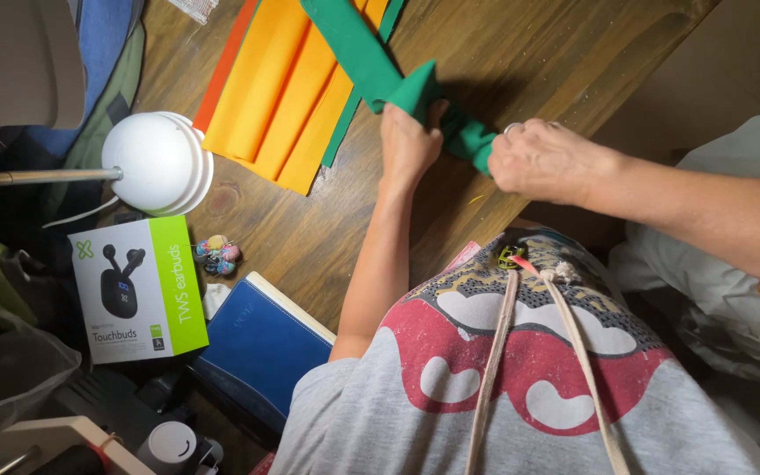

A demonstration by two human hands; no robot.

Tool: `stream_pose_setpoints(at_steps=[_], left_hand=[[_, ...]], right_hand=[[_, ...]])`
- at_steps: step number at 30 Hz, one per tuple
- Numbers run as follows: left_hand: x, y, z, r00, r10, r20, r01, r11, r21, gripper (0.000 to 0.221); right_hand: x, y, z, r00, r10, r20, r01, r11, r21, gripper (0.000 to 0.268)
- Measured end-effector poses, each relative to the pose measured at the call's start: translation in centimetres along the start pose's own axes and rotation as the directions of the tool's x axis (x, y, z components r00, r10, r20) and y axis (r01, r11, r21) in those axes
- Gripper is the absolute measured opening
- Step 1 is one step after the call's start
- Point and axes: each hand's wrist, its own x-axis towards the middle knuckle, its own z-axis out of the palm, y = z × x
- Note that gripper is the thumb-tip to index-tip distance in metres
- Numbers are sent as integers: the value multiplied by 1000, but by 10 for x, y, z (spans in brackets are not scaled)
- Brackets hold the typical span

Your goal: Gather and pull a green fabric tube along its length to prepare it for further processing.

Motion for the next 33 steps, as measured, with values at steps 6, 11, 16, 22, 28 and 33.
stream_pose_setpoints(at_steps=[6,11,16,22,28,33], left_hand=[[6,-31,2,978,-189,-87,183,981,-68,38],[2,-27,3,993,-93,-71,91,995,-34,44],[3,-16,-3,1000,-11,-28,12,1000,23,46],[0,-30,3,991,119,-67,-113,990,86,52],[-1,-54,19,988,46,-151,-44,999,15,50],[8,-51,-6,943,-207,-262,178,976,-129,17]], right_hand=[[-20,6,-38,984,-130,-123,145,982,122,20],[-44,3,-27,981,1,-196,42,975,219,27],[-30,-11,-40,908,334,-253,-262,924,279,15],[-7,-49,6,832,554,3,-421,628,655,27],[-34,-64,10,774,625,-101,-348,553,757,21],[-82,-85,16,720,690,-72,-352,453,819,27]])
